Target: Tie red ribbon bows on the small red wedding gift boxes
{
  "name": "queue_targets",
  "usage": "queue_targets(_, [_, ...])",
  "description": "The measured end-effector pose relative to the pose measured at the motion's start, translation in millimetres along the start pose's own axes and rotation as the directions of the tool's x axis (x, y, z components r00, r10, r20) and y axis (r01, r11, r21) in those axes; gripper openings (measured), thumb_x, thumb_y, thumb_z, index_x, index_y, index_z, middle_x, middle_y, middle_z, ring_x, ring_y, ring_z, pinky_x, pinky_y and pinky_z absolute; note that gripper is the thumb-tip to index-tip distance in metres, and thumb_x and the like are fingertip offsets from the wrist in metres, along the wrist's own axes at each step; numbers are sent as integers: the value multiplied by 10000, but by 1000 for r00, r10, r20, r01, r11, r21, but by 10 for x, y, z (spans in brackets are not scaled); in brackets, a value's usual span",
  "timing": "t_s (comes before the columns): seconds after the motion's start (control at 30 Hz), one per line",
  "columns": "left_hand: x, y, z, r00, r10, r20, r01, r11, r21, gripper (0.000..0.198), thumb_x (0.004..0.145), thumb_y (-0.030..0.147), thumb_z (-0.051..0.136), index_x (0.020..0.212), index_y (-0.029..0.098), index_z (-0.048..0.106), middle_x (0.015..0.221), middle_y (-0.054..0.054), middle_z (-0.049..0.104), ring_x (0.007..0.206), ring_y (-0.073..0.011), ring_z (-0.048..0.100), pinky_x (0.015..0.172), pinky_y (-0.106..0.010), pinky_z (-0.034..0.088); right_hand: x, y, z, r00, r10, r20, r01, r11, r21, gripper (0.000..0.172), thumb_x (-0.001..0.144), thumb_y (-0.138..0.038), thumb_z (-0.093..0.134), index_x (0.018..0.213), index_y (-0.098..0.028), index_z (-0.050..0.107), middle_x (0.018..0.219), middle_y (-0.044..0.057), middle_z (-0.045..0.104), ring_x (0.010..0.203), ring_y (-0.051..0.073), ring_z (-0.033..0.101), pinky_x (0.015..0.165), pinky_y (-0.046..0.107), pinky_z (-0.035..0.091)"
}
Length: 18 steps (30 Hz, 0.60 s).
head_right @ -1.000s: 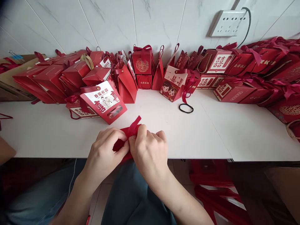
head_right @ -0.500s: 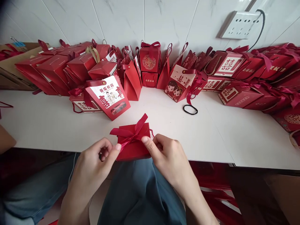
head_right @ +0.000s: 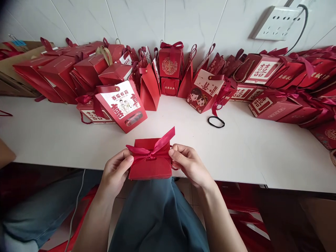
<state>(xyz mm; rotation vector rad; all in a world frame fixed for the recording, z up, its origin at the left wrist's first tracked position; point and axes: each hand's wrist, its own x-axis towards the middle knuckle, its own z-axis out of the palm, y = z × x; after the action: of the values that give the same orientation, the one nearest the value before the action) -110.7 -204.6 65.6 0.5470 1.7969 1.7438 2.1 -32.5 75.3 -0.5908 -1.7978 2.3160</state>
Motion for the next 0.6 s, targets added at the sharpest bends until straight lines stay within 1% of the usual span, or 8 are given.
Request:
queue_targets(0.2, [-21,-46,52,999,34,-29,-34,999,-13,319,816,398,519,590,194,421,559,24,396,522,-108,360,492,-243,326,17,82,-146,999,38,28,-37,999,-38,490,750,-575,609,581,-210,330,512,-75,269,454,74,220,463,232,241])
queue_targets(0.3, [-43,65,87,995,61,-73,-49,987,154,312,825,301,519,571,194,373,531,45,330,503,-94,323,476,-225,302,-37,-184,-183,979,-176,-101,134,934,-330,389,797,-562,589,679,-207,487,595,-28,418,526,111,373,505,253,319])
queue_targets(0.37, [-44,131,102,992,104,-68,-84,965,250,294,825,260,523,585,194,368,547,49,334,508,-89,334,479,-217,309,-29,-440,-96,906,-403,-130,259,770,-583,293,823,-521,594,871,-232,579,715,3,529,621,144,462,577,274,381])
queue_targets(0.4, [-41,150,106,989,137,-62,-115,954,279,285,824,244,527,595,196,365,560,50,341,515,-87,346,485,-214,316,1,-558,-18,882,-472,-11,333,639,-693,249,822,-475,620,877,-232,611,772,22,569,697,163,514,643,289,405])
queue_targets(0.43, [-37,159,109,983,174,-63,-147,943,299,278,821,230,531,605,197,359,573,50,348,524,-87,357,490,-212,321,50,-657,72,882,-445,156,396,519,-758,206,823,-436,635,859,-234,642,823,33,591,763,181,547,697,302,417])
queue_targets(0.5, [-31,150,108,970,227,-87,-187,926,327,276,812,212,541,625,204,338,594,51,347,536,-87,364,488,-209,325,184,-777,248,869,-280,408,487,335,-807,141,857,-345,607,829,-217,662,837,39,593,773,178,554,707,306,414])
queue_targets(0.53, [-30,138,107,964,245,-103,-198,920,338,283,808,208,546,635,208,323,601,52,341,540,-90,365,488,-210,328,258,-800,315,860,-201,469,509,282,-813,133,866,-294,593,790,-204,656,818,32,589,757,167,551,703,300,411])
queue_targets(0.6, [-33,115,100,950,285,-127,-222,903,369,290,806,201,551,657,215,302,620,51,337,560,-97,375,508,-217,350,383,-800,385,861,-100,498,505,275,-818,144,864,-217,577,734,-184,629,776,8,579,702,132,537,663,271,404])
